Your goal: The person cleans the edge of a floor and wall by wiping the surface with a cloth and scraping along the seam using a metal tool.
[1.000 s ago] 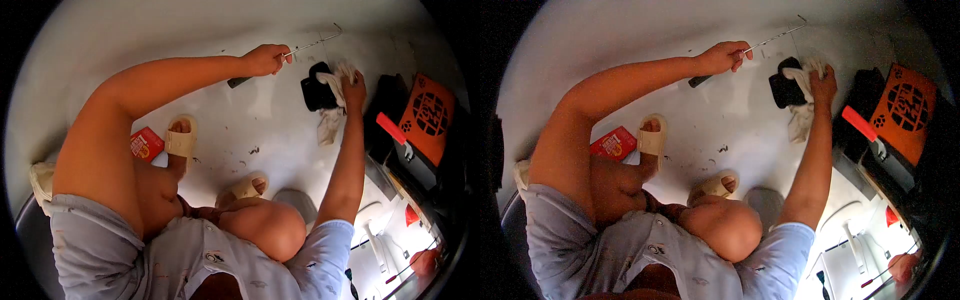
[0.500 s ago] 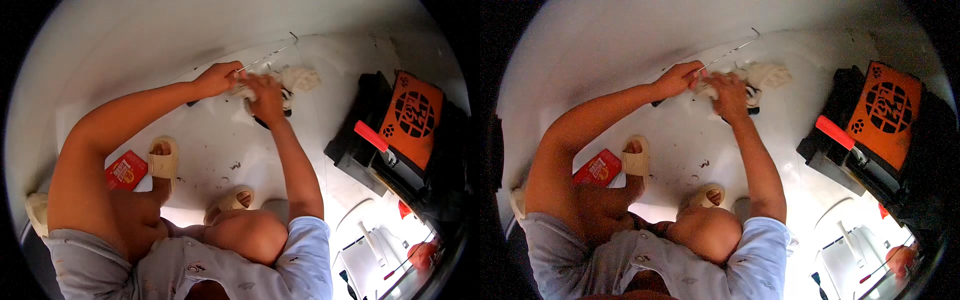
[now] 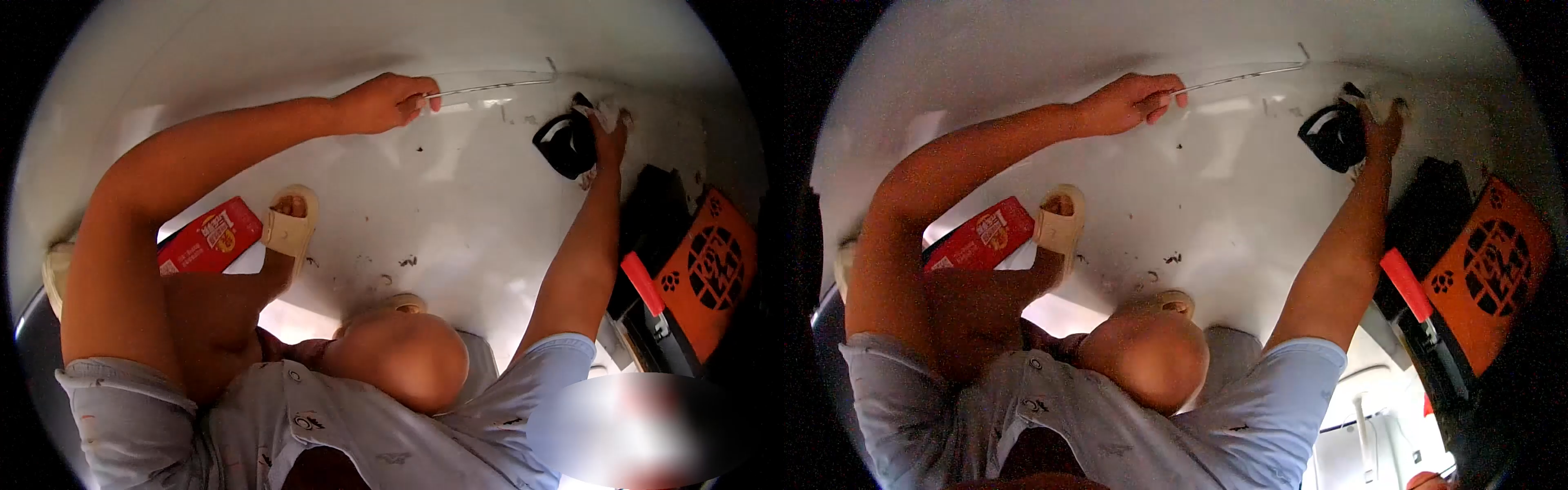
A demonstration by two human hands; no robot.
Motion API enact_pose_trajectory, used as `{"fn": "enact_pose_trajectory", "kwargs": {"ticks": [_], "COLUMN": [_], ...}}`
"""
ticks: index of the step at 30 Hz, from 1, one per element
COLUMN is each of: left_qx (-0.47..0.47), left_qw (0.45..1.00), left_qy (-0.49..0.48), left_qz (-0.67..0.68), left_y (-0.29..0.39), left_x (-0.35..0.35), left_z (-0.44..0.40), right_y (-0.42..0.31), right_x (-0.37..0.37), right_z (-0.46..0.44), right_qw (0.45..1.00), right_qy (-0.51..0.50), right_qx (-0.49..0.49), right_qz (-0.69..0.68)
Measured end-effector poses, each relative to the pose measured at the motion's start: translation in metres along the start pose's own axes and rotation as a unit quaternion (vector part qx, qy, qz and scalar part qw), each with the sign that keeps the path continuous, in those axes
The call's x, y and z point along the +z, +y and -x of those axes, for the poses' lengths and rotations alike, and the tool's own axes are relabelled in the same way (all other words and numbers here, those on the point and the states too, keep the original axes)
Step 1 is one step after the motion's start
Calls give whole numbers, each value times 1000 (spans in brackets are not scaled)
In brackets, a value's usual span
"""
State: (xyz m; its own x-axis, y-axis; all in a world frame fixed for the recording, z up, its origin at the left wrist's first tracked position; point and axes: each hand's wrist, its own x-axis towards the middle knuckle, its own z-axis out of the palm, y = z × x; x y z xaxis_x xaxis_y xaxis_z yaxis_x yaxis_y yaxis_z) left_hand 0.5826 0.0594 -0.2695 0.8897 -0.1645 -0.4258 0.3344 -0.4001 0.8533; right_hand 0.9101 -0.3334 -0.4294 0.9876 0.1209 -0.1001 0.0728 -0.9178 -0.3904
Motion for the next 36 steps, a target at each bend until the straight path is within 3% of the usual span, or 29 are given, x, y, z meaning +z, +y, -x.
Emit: {"fn": "enact_pose_trajectory", "kwargs": {"ticks": [2,4,7,9,10,12,13,16,18,20,22,23,24,25,26,27,28,31,35,36], "left_qx": [25,65,98,114,116,126,99,81,70,80,108,112,94,75,57,37,17,5,-3,-8], "left_qw": [999,997,993,989,989,987,992,992,995,996,994,992,994,996,998,999,999,999,998,998], "left_qy": [8,20,37,45,44,40,29,12,-4,-11,-15,4,2,0,-3,-4,-6,-20,-46,-55], "left_qz": [-22,-33,-46,-86,-86,-87,-72,-95,-77,-43,9,-64,-54,-45,-38,-39,-42,-46,-38,-25], "left_y": [4,7,15,21,22,24,33,46,40,30,17,16,10,4,-1,1,5,-7,3,8], "left_x": [-2,-6,-3,2,5,12,15,25,32,33,33,30,28,26,24,22,21,23,37,38], "left_z": [-6,-15,-29,-32,-35,-41,-39,-34,-36,-38,-35,-31,-28,-27,-27,-23,-18,-20,-32,-35], "right_y": [-54,-99,-142,-173,-197,-228,-242,-243,-232,-210,-189,-162,-134,-114,-88,-65,-36,-52,-81,-84], "right_x": [19,40,48,53,47,67,70,83,63,37,-1,-6,-18,-29,-39,-44,-33,-32,-13,-4], "right_z": [19,55,133,197,235,308,345,425,428,401,353,326,294,266,241,221,210,223,286,306], "right_qw": [988,993,972,946,939,902,893,826,831,873,923,936,943,969,978,985,990,992,986,988], "right_qy": [-3,54,101,68,-22,-86,-156,-235,-306,-264,-201,-153,-130,-61,27,49,29,-43,-80,-40], "right_qx": [-152,-85,-210,-310,-320,-372,-381,-492,-423,-314,-215,-176,-137,-109,-161,-164,-102,16,27,-10], "right_qz": [-8,54,-4,-67,-123,-203,-181,-142,-194,-264,-248,-265,-275,-215,-131,-25,94,121,146,149]}}
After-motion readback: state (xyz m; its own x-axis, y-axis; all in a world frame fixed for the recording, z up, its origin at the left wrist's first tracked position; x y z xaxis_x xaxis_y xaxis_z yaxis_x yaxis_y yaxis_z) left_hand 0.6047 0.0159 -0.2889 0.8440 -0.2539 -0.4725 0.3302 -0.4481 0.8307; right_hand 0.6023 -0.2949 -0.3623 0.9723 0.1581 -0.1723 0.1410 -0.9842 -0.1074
